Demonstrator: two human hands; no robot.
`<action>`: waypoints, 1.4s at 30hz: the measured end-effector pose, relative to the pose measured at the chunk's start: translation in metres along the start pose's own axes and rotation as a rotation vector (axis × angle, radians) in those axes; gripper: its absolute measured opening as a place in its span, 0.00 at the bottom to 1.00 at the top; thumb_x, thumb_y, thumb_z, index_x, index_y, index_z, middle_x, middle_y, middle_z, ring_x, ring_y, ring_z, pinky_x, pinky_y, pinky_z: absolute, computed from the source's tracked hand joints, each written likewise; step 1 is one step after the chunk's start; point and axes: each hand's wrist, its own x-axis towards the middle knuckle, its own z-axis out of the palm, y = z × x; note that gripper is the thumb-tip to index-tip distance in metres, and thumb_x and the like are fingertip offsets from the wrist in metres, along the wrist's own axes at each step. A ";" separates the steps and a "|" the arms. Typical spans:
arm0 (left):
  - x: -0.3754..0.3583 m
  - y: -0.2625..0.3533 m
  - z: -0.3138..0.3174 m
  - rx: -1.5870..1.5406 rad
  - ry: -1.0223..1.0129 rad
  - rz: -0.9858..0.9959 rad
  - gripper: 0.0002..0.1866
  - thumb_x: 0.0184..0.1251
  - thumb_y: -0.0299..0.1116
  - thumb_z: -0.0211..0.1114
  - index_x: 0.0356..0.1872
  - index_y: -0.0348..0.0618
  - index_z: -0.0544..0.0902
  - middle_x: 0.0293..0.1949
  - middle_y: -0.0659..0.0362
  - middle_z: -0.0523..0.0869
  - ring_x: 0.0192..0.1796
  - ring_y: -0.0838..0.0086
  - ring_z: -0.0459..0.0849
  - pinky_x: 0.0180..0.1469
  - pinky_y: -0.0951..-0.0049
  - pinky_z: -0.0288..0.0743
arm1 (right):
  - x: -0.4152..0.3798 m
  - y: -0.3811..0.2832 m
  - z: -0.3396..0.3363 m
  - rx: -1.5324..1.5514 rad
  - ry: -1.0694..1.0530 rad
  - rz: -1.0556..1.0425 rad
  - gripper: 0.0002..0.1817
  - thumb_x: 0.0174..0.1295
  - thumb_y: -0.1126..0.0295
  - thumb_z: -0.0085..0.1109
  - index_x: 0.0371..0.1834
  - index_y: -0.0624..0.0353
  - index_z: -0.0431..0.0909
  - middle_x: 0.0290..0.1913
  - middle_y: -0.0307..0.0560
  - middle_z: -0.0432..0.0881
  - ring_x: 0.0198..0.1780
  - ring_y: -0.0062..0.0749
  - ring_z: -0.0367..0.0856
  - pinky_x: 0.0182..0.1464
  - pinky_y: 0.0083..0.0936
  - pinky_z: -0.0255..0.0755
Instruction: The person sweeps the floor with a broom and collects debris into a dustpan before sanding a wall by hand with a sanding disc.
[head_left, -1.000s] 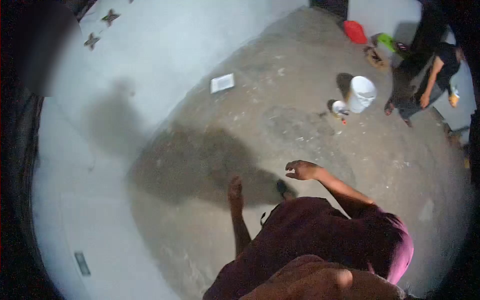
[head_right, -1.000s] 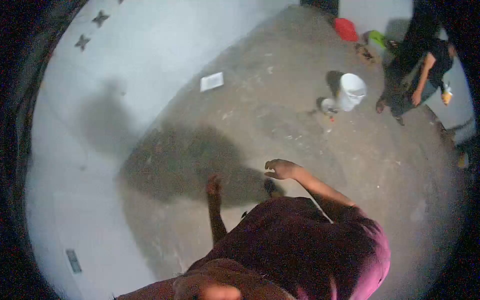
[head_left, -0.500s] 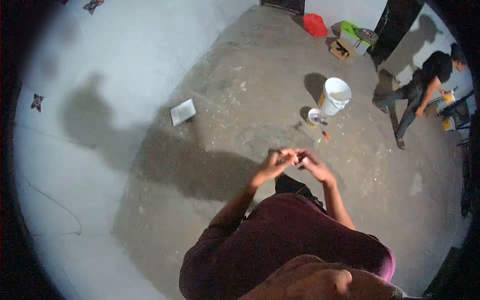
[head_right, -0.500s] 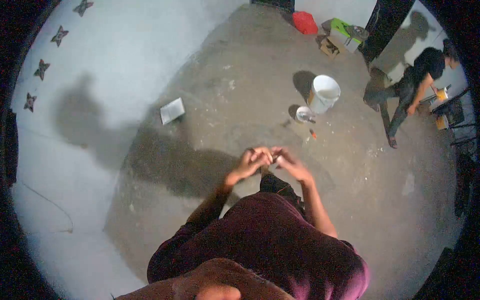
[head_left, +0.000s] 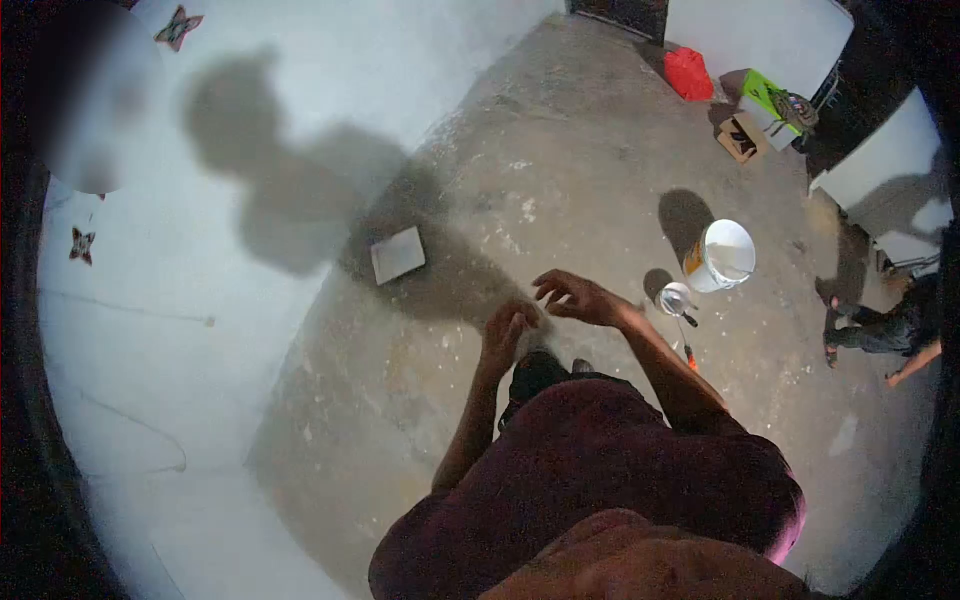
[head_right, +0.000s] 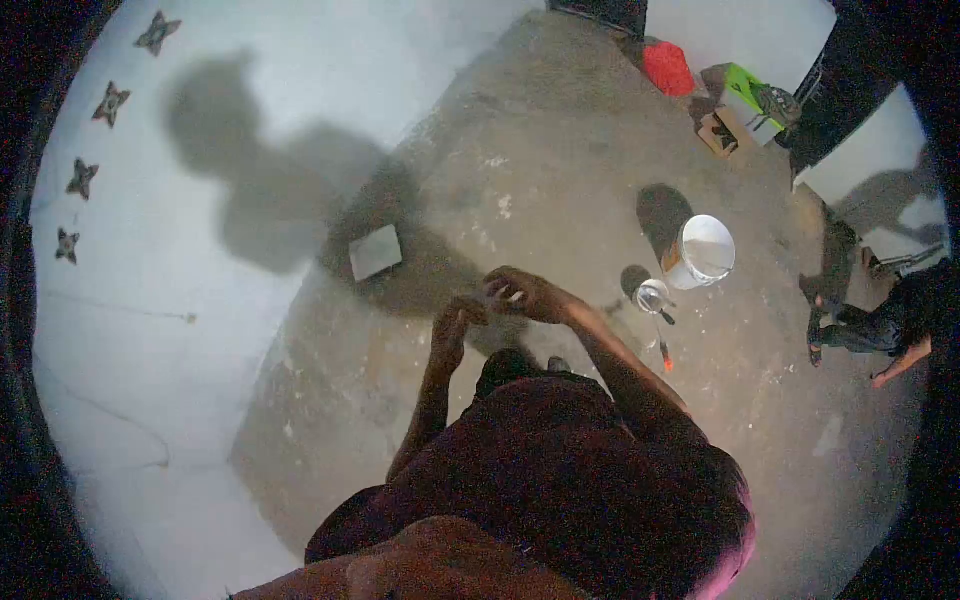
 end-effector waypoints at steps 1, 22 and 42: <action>0.012 -0.006 0.005 -0.091 0.032 0.056 0.18 0.78 0.45 0.56 0.42 0.37 0.79 0.40 0.56 0.83 0.44 0.71 0.79 0.51 0.67 0.73 | 0.015 0.012 -0.002 0.045 -0.035 -0.032 0.25 0.73 0.50 0.54 0.60 0.60 0.73 0.50 0.47 0.83 0.52 0.36 0.81 0.55 0.34 0.78; 0.522 -0.098 0.002 -0.145 -0.582 -0.058 0.21 0.80 0.48 0.53 0.39 0.38 0.79 0.33 0.59 0.82 0.38 0.75 0.80 0.45 0.69 0.74 | 0.251 0.060 -0.279 0.177 0.881 0.113 0.18 0.71 0.65 0.58 0.59 0.62 0.74 0.51 0.44 0.80 0.51 0.30 0.81 0.51 0.30 0.76; 0.876 -0.126 0.074 -0.445 -0.466 0.122 0.25 0.83 0.50 0.45 0.38 0.37 0.77 0.36 0.56 0.80 0.39 0.71 0.79 0.45 0.69 0.72 | 0.453 0.113 -0.604 0.046 0.721 0.205 0.25 0.66 0.51 0.65 0.54 0.60 0.76 0.46 0.48 0.81 0.52 0.32 0.80 0.49 0.33 0.76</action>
